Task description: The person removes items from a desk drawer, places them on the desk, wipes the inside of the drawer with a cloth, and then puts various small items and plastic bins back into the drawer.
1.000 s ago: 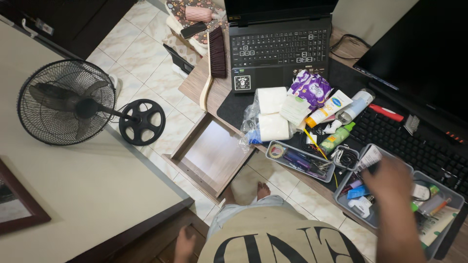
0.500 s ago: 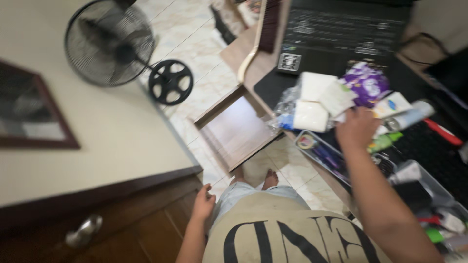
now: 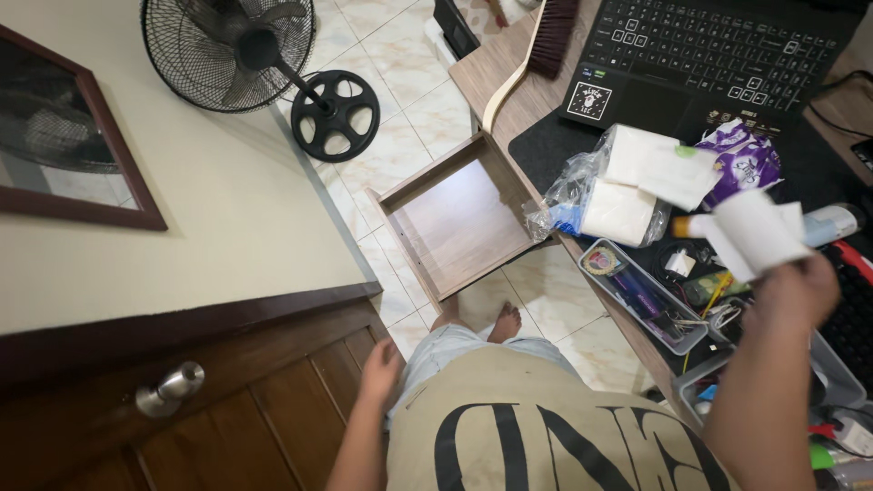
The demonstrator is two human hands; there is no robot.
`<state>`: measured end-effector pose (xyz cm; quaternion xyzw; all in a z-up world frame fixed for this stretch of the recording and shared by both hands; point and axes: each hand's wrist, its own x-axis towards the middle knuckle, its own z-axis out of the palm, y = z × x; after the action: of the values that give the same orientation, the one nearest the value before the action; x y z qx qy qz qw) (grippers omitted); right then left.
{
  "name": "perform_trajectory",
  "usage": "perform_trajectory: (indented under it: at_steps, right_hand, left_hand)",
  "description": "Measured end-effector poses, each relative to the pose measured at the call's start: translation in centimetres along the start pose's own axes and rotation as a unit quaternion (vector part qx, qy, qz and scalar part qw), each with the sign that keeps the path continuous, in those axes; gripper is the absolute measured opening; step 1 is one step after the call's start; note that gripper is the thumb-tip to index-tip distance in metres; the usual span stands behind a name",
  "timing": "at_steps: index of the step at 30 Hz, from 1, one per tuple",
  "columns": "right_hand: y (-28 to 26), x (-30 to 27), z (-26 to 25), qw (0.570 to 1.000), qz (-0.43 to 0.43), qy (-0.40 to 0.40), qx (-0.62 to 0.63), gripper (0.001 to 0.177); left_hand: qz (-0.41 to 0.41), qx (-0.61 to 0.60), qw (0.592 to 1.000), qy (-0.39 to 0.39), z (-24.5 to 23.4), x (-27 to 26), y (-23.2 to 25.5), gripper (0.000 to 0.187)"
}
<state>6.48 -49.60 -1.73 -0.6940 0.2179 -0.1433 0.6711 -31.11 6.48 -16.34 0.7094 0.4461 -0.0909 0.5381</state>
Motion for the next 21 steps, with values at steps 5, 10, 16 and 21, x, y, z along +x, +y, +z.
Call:
perform_trajectory:
  at_steps: [5, 10, 16, 21]
  right_hand:
    - [-8.5, -9.4, 3.7, 0.947, 0.097, -0.146, 0.271, 0.041]
    - [-8.8, -17.0, 9.5, 0.945, 0.156, -0.123, 0.259, 0.039]
    - [-13.1, -25.0, 15.5, 0.888, -0.317, -0.218, -0.253, 0.053]
    - [-12.7, -26.7, 20.0, 0.961, 0.016, -0.213, 0.174, 0.057]
  left_hand:
    - [0.161, -0.129, 0.967, -0.147, 6.5, 1.3, 15.3, 0.04]
    - [0.242, -0.2, 0.88, -0.356, 11.3, -5.0, 31.9, 0.047]
    - [0.159, -0.276, 0.842, -0.436, 11.5, -5.6, 38.4, 0.057]
    - [-0.003, -0.382, 0.733, -0.563, 8.0, -2.1, 37.5, 0.056]
